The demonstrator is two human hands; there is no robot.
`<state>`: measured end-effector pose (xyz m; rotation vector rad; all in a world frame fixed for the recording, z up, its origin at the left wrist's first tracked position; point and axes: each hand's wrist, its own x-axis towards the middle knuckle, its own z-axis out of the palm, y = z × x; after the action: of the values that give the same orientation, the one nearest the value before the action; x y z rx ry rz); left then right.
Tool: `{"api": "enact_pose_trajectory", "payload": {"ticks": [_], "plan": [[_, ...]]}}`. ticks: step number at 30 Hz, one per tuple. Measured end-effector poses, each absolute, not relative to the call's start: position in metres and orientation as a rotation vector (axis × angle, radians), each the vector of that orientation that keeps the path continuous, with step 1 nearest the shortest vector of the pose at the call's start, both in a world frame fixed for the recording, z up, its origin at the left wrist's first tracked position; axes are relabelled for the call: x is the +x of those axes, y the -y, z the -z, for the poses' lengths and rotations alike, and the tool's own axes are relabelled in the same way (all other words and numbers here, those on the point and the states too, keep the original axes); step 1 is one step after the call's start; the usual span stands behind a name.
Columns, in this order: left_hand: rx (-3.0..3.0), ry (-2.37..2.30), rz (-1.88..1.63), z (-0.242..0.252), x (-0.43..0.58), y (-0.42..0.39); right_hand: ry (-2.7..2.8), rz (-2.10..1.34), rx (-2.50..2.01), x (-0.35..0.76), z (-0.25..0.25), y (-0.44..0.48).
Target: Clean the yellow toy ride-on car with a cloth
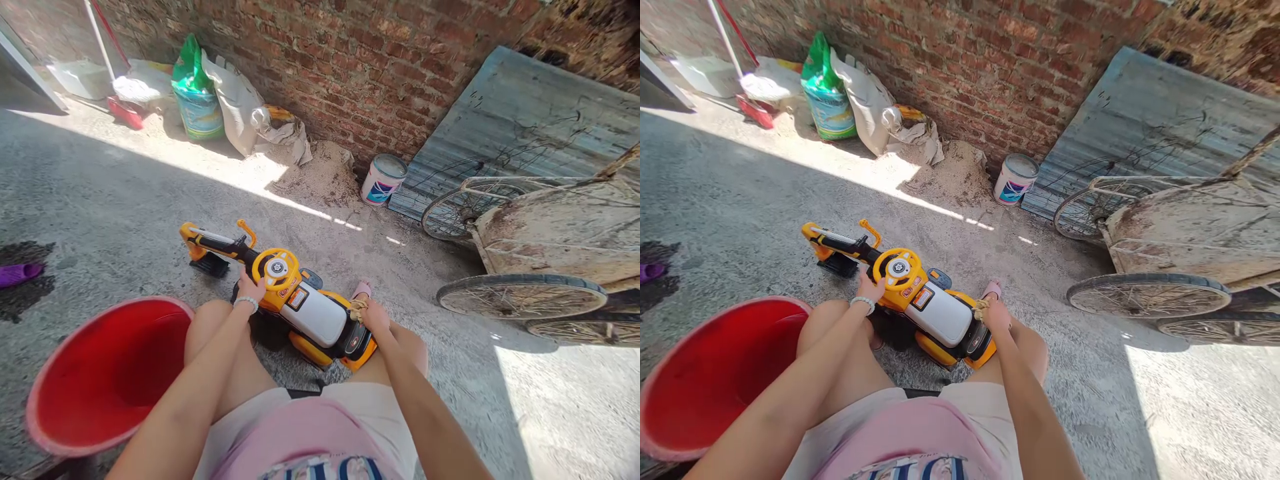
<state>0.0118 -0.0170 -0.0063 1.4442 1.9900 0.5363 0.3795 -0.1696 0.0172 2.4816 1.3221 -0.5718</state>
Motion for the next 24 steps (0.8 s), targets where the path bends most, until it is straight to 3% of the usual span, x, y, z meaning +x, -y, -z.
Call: {"api": "enact_pose_trajectory", "payload": {"ticks": [8, 14, 24], "plan": [[1.906, -1.843, -0.376, 0.001, 0.018, 0.030, -1.692, 0.251, 1.932, 0.333, -0.002, 0.219], [1.916, -1.810, -0.283, 0.007, 0.012, 0.030, -1.922, 0.375, 1.599, 0.310, 0.004, 0.243], [2.102, -1.747, -0.227, 0.017, 0.012, 0.033, -1.698, 0.522, 2.047, 0.338, 0.025, 0.121]]}}
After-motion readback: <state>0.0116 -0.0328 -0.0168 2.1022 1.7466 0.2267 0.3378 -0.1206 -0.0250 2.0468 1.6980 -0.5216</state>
